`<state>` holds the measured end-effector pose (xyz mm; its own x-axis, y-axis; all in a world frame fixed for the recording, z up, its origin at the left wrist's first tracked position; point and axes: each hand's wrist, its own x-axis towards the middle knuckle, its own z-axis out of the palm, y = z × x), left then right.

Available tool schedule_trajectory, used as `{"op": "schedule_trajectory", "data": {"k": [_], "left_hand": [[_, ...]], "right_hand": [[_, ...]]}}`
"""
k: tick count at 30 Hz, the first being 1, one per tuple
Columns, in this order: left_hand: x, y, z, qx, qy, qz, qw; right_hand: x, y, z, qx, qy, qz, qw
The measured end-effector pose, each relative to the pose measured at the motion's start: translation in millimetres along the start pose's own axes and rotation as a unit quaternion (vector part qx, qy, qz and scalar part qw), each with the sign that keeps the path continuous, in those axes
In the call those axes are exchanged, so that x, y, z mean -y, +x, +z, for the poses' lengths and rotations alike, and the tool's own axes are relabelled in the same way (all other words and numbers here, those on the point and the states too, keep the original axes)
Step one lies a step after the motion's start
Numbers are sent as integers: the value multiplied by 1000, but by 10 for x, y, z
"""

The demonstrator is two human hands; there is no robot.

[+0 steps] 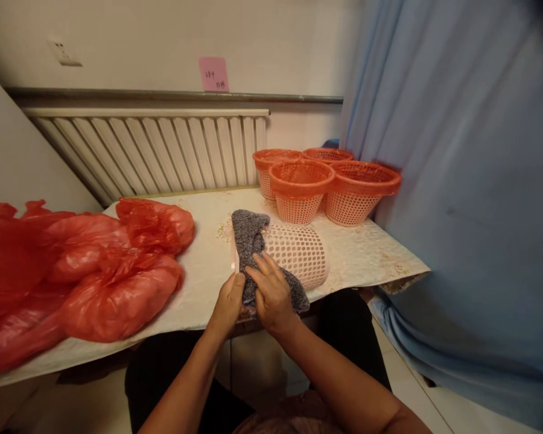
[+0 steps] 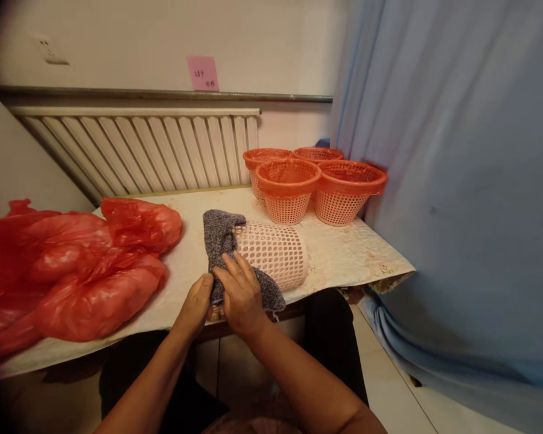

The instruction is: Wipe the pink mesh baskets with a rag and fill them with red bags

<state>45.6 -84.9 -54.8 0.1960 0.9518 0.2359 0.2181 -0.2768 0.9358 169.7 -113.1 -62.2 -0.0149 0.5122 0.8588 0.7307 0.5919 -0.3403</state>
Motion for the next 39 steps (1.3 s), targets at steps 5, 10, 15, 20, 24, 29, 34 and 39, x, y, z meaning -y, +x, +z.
{"op": "schedule_trajectory", "data": {"k": [5, 10, 15, 20, 24, 29, 34, 39], "left_hand": [[367, -151, -17, 47, 3, 22, 999], [463, -202, -14, 63, -1, 3, 998], [427, -123, 5, 65, -36, 4, 997], [450, -81, 31, 59, -38, 0, 998], [435, -67, 41, 49, -39, 8, 998], [389, -36, 52, 46, -43, 0, 998], [371, -10, 42, 18, -17, 8, 1000], [360, -6, -2, 15, -7, -11, 1000]], "right_hand": [[-14, -17, -4, -7, 11, -4, 1000], [-233, 4, -10, -20, 11, 17, 1000], [-766, -87, -178, -82, -52, 106, 990], [-1211, -251, -477, -156, -129, 216, 955], [-1203, -245, -500, -198, -136, 276, 931], [-692, -148, -195, -157, -76, 206, 963], [-64, -167, 151, -41, 3, 52, 998], [-141, -157, 227, -31, 0, 4, 1000]]}}
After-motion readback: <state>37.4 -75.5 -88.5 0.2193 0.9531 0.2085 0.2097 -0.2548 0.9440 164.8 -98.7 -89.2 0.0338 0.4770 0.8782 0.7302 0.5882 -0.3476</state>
